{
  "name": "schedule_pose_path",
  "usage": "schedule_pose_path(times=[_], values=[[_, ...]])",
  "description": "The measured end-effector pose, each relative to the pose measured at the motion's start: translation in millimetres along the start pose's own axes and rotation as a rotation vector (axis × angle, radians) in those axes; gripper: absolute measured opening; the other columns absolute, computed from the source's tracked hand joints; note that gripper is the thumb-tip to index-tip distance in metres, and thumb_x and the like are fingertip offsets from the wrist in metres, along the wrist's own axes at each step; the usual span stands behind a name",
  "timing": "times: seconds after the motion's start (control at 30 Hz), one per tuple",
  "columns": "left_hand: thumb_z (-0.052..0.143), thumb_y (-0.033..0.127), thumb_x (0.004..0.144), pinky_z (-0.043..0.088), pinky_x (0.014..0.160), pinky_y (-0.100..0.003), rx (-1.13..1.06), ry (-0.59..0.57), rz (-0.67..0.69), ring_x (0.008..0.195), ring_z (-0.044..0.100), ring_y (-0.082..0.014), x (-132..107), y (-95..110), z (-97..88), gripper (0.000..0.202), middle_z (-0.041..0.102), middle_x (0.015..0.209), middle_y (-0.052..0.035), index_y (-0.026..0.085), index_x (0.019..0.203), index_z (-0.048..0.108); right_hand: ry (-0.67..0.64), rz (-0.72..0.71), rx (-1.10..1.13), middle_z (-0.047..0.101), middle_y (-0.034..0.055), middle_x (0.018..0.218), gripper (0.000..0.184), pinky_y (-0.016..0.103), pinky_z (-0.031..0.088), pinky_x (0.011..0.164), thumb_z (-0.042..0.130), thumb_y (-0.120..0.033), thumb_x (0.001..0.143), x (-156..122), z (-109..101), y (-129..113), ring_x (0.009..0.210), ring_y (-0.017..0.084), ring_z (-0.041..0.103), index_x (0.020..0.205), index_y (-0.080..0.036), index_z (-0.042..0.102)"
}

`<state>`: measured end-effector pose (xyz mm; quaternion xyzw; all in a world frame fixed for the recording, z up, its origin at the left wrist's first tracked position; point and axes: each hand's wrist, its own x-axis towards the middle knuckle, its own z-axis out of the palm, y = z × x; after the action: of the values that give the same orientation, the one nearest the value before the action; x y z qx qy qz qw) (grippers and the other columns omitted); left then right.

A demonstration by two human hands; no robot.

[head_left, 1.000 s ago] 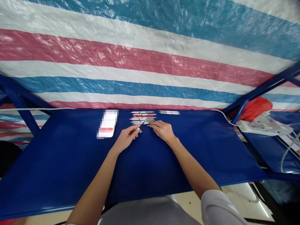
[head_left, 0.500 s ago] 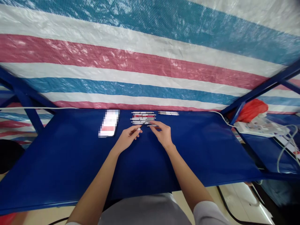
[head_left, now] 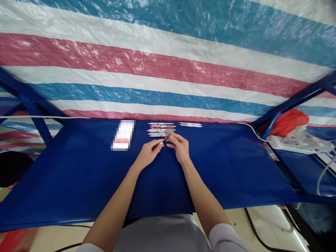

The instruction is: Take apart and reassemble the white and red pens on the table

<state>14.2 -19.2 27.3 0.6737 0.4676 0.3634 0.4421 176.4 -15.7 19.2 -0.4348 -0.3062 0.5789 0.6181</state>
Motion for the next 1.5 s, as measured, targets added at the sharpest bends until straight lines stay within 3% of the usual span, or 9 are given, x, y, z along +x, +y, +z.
schedule_pose_path(times=[0.2, 0.43, 0.67, 0.77, 0.9, 1.0, 1.13, 1.3, 1.5], values=[[0.061, 0.042, 0.084, 0.055, 0.071, -0.029, -0.01, 0.028, -0.037, 0.076, 0.069, -0.0183, 4.4, -4.1, 5.1, 0.039, 0.073, 0.095, -0.0044, 0.022, 0.117, 0.065, 0.062, -0.008, 0.003, 0.075, 0.0039, 0.085, 0.028, 0.022, 0.059, 0.054, 0.078, -0.037, 0.066, 4.5, -5.5, 5.9, 0.073, 0.016, 0.071, 0.086, -0.019, 0.073], [0.067, 0.041, 0.079, 0.055, 0.062, -0.027, -0.072, 0.088, -0.067, 0.065, 0.066, -0.0155, 7.3, -3.4, 6.7, 0.027, 0.073, 0.083, -0.0033, 0.019, 0.094, 0.069, 0.049, -0.042, -0.02, 0.072, 0.0007, 0.084, 0.023, 0.021, 0.058, 0.051, 0.08, -0.034, 0.063, 2.4, -2.3, 1.8, 0.071, 0.014, 0.069, 0.079, -0.02, 0.07], [0.063, 0.041, 0.082, 0.054, 0.063, -0.027, 0.037, 0.021, -0.068, 0.064, 0.065, -0.0159, 2.5, 7.2, 7.7, 0.034, 0.073, 0.078, -0.0025, 0.017, 0.105, 0.071, 0.073, -0.164, -0.218, 0.072, 0.0016, 0.09, 0.023, 0.022, 0.054, 0.048, 0.077, -0.038, 0.065, -0.4, -2.4, 1.4, 0.069, 0.013, 0.064, 0.076, -0.02, 0.071], [0.063, 0.04, 0.082, 0.052, 0.065, -0.027, 0.119, -0.013, -0.019, 0.069, 0.066, -0.0175, 0.4, 7.8, 7.1, 0.034, 0.073, 0.083, -0.0021, 0.019, 0.107, 0.07, 0.095, -0.192, -0.279, 0.073, 0.0026, 0.09, 0.027, 0.025, 0.056, 0.054, 0.074, -0.042, 0.067, -0.9, -1.6, 0.0, 0.073, 0.016, 0.065, 0.081, -0.019, 0.073], [0.055, 0.039, 0.087, 0.053, 0.066, -0.027, 0.129, -0.063, -0.038, 0.066, 0.067, -0.0168, -3.7, 6.0, 2.3, 0.031, 0.073, 0.08, -0.0017, 0.02, 0.106, 0.069, 0.095, -0.217, -0.174, 0.072, 0.0012, 0.086, 0.03, 0.031, 0.06, 0.072, 0.072, -0.041, 0.071, -0.5, -1.2, -7.1, 0.08, 0.018, 0.069, 0.092, -0.02, 0.072], [0.049, 0.042, 0.09, 0.054, 0.069, -0.028, 0.069, -0.088, -0.044, 0.07, 0.068, -0.0171, -7.0, 5.6, -1.7, 0.032, 0.074, 0.087, -0.0035, 0.021, 0.104, 0.068, 0.12, -0.217, -0.066, 0.069, -0.0007, 0.084, 0.031, 0.032, 0.06, 0.076, 0.072, -0.041, 0.072, 2.1, -3.0, -14.9, 0.076, 0.016, 0.07, 0.095, -0.022, 0.07], [0.049, 0.048, 0.09, 0.054, 0.065, -0.029, -0.08, -0.058, -0.089, 0.076, 0.069, -0.02, -6.1, 9.4, -4.5, 0.037, 0.074, 0.096, -0.0084, 0.019, 0.108, 0.065, 0.166, -0.192, -0.003, 0.067, -0.0008, 0.086, 0.039, 0.029, 0.062, 0.069, 0.072, -0.044, 0.07, 7.5, -6.6, -21.1, 0.077, 0.015, 0.069, 0.103, -0.023, 0.067], [0.059, 0.049, 0.084, 0.055, 0.064, -0.031, -0.305, 0.047, -0.149, 0.075, 0.069, -0.022, 6.5, 9.5, -2.5, 0.04, 0.074, 0.092, -0.0129, 0.015, 0.106, 0.064, 0.125, -0.17, -0.023, 0.067, -0.0003, 0.087, 0.041, 0.028, 0.062, 0.059, 0.07, -0.045, 0.072, 10.6, -8.8, -13.3, 0.071, 0.013, 0.066, 0.106, -0.023, 0.066], [0.073, 0.041, 0.075, 0.058, 0.07, -0.035, -0.503, 0.182, -0.191, 0.072, 0.07, -0.021, 14.3, -4.6, 4.0, 0.039, 0.075, 0.089, -0.0112, 0.015, 0.1, 0.061, 0.075, -0.137, -0.057, 0.067, 0.0, 0.085, 0.039, 0.028, 0.062, 0.058, 0.07, -0.044, 0.072, 8.6, -11.1, -1.4, 0.069, 0.013, 0.066, 0.105, -0.022, 0.067]])
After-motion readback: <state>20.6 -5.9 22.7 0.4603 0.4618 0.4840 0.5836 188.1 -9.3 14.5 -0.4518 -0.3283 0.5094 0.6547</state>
